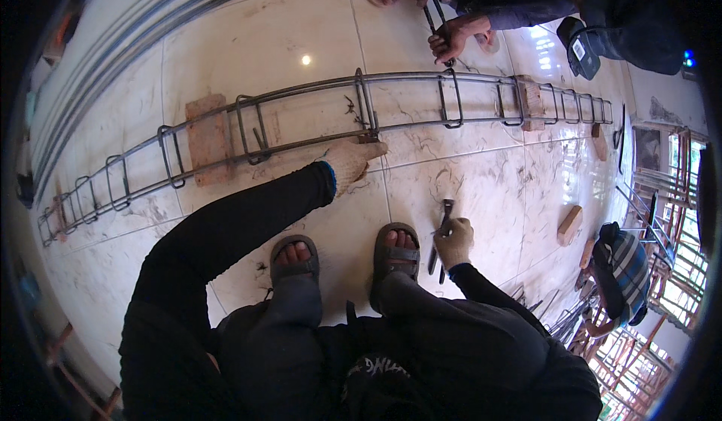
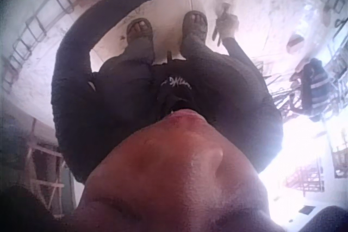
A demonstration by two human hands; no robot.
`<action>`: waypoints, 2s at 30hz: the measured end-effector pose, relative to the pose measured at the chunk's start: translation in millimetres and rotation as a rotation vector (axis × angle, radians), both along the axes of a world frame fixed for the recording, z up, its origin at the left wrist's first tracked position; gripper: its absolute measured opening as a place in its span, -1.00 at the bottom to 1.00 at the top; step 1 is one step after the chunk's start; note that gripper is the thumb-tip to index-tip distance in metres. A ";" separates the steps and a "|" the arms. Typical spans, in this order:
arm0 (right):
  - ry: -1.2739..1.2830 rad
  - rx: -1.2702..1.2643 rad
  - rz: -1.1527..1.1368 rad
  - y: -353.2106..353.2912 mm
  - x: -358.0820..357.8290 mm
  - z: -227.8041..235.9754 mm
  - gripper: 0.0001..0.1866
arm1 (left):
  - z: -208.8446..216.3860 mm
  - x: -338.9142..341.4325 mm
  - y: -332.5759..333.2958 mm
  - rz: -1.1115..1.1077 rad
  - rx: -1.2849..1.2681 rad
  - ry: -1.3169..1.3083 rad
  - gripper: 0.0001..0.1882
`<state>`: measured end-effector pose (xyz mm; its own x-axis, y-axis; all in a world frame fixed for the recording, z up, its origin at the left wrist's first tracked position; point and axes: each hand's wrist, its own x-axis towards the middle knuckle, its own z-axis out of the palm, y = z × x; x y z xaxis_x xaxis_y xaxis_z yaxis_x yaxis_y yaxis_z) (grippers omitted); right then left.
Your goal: The person assembles a metal ladder-like frame on the floor, using pliers to secure wire ties at multiple joints. Another person assists by holding and adjusting the frame while the person tightens connections.
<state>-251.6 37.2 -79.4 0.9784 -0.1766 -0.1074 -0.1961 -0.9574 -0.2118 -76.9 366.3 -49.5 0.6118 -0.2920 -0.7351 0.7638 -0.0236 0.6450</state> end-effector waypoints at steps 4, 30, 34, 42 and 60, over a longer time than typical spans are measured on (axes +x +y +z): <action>0.059 0.117 0.007 47.9 -6.2 19.6 -0.90 | 2.7 -3.3 2.8 0.078 -0.098 -0.097 -0.66; 0.725 0.542 0.212 132.8 151.5 125.5 -0.49 | 19.9 -12.0 0.5 0.196 -0.101 0.032 -0.66; 0.326 0.524 0.504 118.9 140.1 96.3 -0.70 | 13.0 -11.3 7.0 0.069 -0.171 -0.053 -0.68; 0.597 0.608 0.061 150.9 138.1 95.9 -0.72 | -6.3 -30.5 15.3 0.417 -0.159 0.216 -0.68; 0.845 0.867 -0.079 118.6 128.6 125.7 -0.39 | 15.4 -31.7 -52.6 0.097 -0.186 -0.088 -0.62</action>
<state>-122.9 155.8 46.2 0.5322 0.2147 -0.8190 -0.6338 -0.5402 -0.5535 -108.7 313.6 -34.1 0.7029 -0.3545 -0.6166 0.6973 0.1726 0.6957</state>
